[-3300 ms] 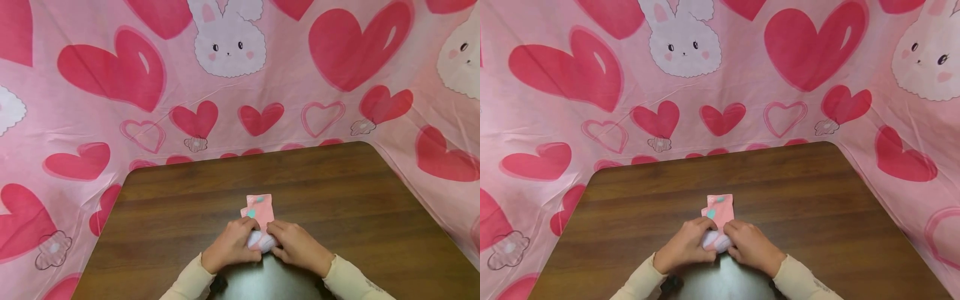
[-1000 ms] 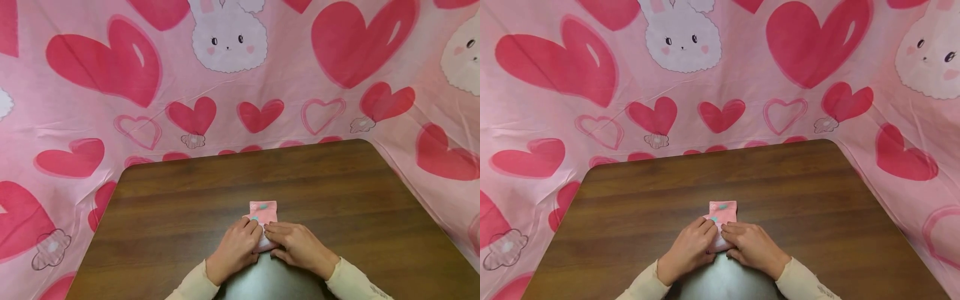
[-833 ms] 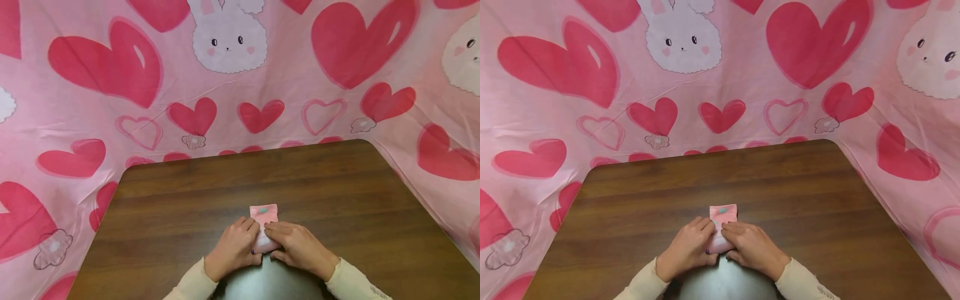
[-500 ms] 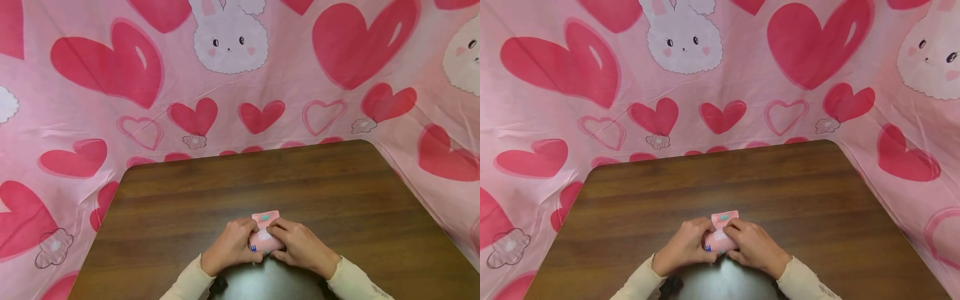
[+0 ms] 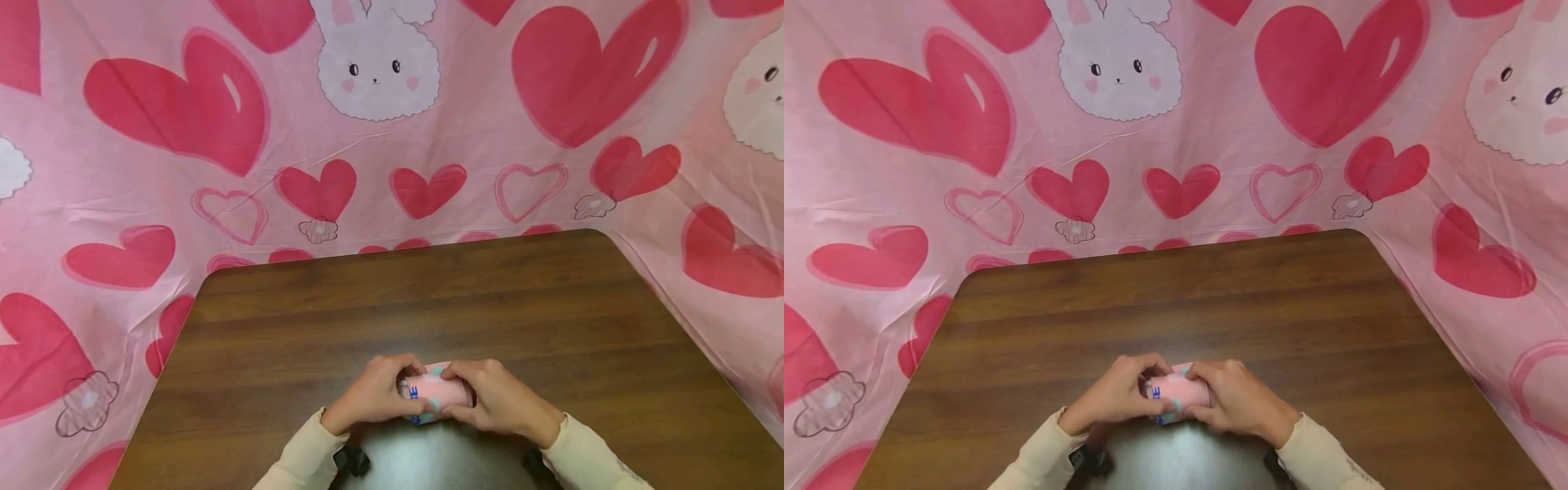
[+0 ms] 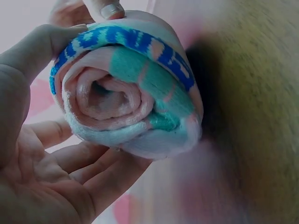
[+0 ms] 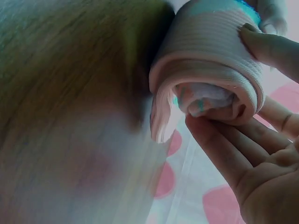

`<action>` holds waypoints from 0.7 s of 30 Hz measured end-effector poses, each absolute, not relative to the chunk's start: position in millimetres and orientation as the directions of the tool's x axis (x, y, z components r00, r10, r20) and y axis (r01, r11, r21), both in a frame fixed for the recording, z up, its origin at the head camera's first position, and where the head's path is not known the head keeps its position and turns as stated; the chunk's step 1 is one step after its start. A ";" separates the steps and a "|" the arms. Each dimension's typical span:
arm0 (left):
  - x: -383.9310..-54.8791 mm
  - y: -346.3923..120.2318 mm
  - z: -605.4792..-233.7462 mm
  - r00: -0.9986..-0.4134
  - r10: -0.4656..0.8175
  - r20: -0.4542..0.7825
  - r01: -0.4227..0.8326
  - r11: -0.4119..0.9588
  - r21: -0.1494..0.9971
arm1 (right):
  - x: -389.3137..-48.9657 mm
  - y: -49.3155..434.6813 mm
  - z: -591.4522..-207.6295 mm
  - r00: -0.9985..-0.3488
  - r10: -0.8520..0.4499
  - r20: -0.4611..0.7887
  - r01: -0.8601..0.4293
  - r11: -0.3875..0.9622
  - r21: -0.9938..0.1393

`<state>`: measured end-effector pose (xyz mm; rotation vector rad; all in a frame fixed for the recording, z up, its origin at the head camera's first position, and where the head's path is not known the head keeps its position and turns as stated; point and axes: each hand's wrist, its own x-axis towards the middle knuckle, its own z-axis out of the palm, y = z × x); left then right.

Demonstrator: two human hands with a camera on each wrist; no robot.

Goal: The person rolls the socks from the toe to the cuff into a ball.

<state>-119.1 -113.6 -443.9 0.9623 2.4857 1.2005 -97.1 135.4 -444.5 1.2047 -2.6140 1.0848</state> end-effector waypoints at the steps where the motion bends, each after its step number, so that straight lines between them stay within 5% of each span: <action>1: -120.0 -114.1 -443.8 -0.759 0.648 0.070 0.448 0.441 0.778 | -97.9 136.3 -443.9 -0.691 -0.646 0.323 -0.682 0.436 -0.587; 10: -123.3 -118.6 -447.7 -0.743 0.668 -0.044 0.314 0.405 0.859 | -107.1 138.5 -446.5 -0.685 -0.681 0.257 -0.642 0.399 -0.655; 13: -119.2 -117.0 -447.7 -0.769 0.639 -0.001 0.359 0.433 0.827 | -110.1 137.8 -449.1 -0.694 -0.678 0.243 -0.638 0.423 -0.643; 17: -105.7 -110.8 -444.3 -0.750 0.627 0.211 0.596 0.502 0.627 | -113.1 137.4 -450.9 -0.710 -0.671 0.215 -0.625 0.459 -0.632; 21: -90.7 -101.5 -443.7 -0.630 0.691 0.354 0.777 0.558 0.293 | -114.1 136.7 -451.0 -0.721 -0.662 0.206 -0.620 0.482 -0.620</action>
